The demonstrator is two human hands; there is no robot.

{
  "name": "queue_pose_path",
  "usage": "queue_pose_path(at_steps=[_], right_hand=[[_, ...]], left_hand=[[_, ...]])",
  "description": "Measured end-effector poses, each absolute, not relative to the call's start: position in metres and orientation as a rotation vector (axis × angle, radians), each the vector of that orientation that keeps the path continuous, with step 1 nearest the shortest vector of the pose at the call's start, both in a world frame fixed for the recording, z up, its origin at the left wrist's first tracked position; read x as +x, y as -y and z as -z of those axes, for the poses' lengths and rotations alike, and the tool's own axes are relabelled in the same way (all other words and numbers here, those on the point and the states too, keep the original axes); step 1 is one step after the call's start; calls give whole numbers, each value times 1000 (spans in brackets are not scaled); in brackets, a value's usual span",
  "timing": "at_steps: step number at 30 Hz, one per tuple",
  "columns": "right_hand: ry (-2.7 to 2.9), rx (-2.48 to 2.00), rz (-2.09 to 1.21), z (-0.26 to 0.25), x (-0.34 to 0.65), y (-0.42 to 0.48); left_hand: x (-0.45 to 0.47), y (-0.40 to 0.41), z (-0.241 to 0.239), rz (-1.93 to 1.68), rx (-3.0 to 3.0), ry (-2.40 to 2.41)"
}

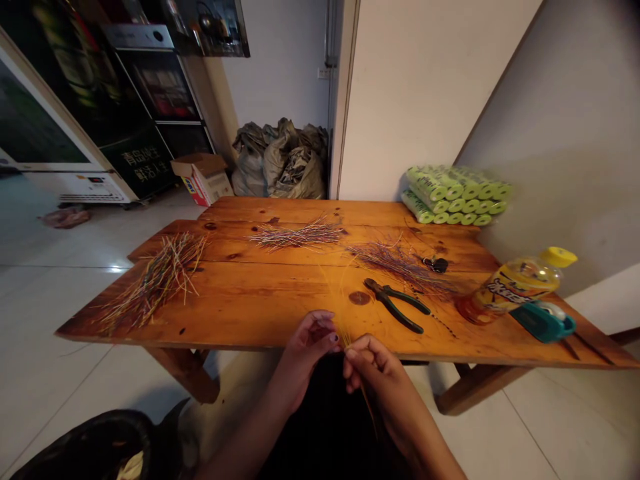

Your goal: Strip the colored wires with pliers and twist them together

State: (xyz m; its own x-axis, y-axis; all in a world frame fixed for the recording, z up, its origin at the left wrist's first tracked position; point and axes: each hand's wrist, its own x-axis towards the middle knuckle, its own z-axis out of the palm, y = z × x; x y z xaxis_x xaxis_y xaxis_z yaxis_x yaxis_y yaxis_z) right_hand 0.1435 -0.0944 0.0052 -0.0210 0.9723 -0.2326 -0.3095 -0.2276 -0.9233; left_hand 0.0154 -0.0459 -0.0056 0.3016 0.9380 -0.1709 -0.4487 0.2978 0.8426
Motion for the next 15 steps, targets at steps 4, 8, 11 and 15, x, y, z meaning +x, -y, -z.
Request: queue_pose_path(at_steps=[4,8,11,15], right_hand=[[760,-1092,-1532,2,146,96],[706,-1073,-1547,4,147,98],[703,-1090,-1553,4,147,100],[717,-1149,-1538,5,146,100]], left_hand=[[16,49,15,-894,796,-771],[18,53,18,-868,846,-842],[18,55,16,-886,885,-896],[17,56,13,-917,938,-939]])
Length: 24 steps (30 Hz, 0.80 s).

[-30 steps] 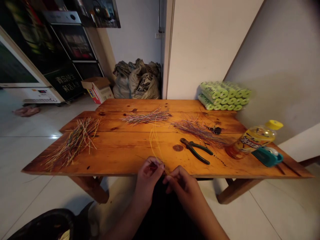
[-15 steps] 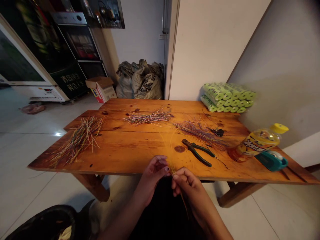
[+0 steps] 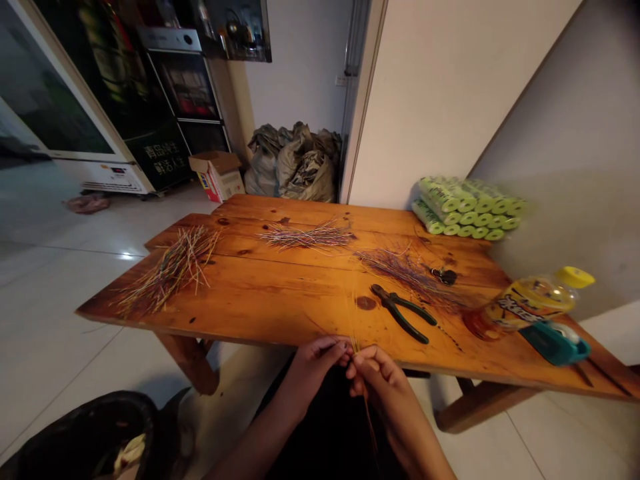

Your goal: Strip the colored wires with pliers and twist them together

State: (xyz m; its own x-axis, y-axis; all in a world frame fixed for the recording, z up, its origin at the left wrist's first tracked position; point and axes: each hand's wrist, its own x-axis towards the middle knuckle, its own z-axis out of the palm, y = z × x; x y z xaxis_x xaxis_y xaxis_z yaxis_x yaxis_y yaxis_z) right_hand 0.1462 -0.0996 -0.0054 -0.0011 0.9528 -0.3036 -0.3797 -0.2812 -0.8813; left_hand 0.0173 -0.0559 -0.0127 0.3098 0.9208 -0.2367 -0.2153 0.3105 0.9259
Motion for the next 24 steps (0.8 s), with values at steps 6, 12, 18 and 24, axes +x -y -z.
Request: queue_pose_path(at_steps=[6,12,18,24], right_hand=[[780,-1280,-1479,13,150,100],[901,-1339,-1415,17,154,102],[1058,-1446,-1265,19,158,107],[1236,-1554,-1120,25,161,113]], left_hand=[[13,54,17,-939,967,-967],[12,53,19,-897,906,-977],[12,53,21,-858,805,-926],[14,54,24,-844,744,-900]])
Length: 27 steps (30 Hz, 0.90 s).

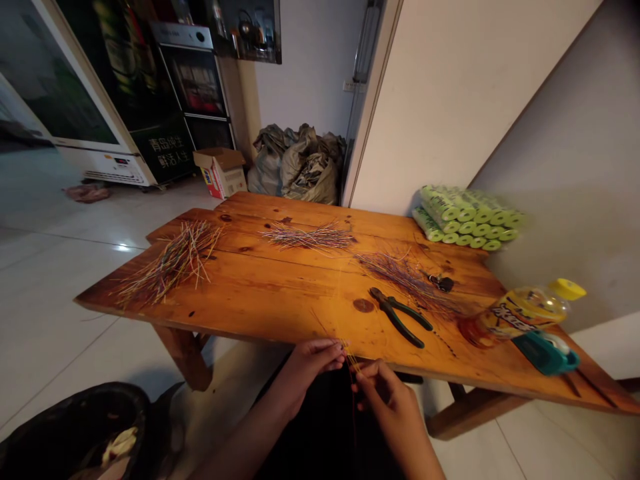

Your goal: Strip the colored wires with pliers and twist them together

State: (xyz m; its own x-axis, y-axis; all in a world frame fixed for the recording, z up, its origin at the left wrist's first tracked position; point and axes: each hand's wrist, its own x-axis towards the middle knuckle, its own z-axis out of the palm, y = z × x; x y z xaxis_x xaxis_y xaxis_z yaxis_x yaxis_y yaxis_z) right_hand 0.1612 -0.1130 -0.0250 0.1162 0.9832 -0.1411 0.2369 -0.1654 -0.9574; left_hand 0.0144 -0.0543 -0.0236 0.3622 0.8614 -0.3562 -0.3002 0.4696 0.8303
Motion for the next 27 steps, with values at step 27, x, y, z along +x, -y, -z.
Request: queue_pose_path(at_steps=[27], right_hand=[[1051,-1477,-1289,37,162,119]], left_hand=[[13,60,25,-948,713,-910]])
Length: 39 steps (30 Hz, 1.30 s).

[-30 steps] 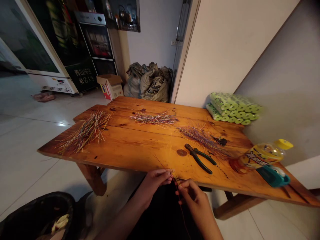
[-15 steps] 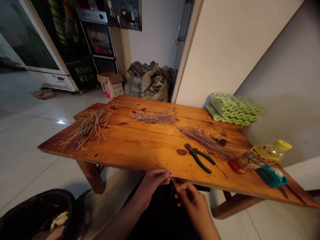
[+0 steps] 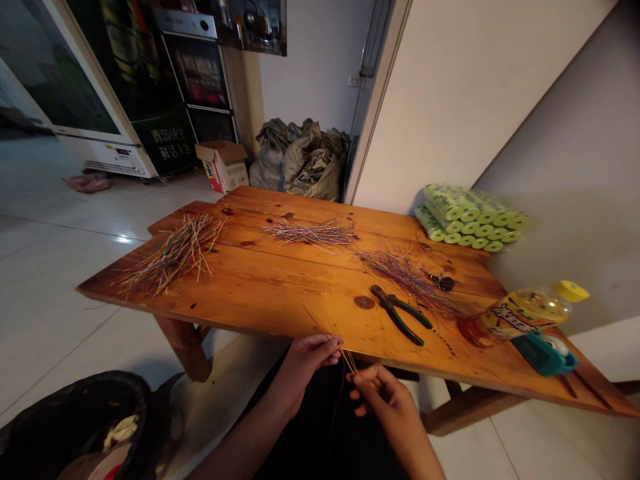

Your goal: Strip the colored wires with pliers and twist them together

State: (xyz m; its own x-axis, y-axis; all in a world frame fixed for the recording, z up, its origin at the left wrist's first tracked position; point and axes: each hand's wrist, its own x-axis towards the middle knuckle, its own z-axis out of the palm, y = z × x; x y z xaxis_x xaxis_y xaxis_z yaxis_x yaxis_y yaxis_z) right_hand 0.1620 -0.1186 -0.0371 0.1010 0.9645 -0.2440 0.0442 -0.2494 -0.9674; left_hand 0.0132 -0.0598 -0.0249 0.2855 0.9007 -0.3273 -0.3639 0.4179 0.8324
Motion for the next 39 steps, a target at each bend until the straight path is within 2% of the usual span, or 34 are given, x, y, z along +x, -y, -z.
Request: queue_pose_path(at_steps=[25,31,35,39], right_hand=[[1232,-1598,-1327,25,162,125],[1062,-1359,-1525,21,171,123],[770,-1289,-1485,13,170,117],[786,-1178,-1749,10,158,117]], left_hand=[[15,60,31,-879,726,-891],[10,62,31,-830,795,-891],[10,66,27,-744,907,-877],[10,69,19,-728,1112,-830]])
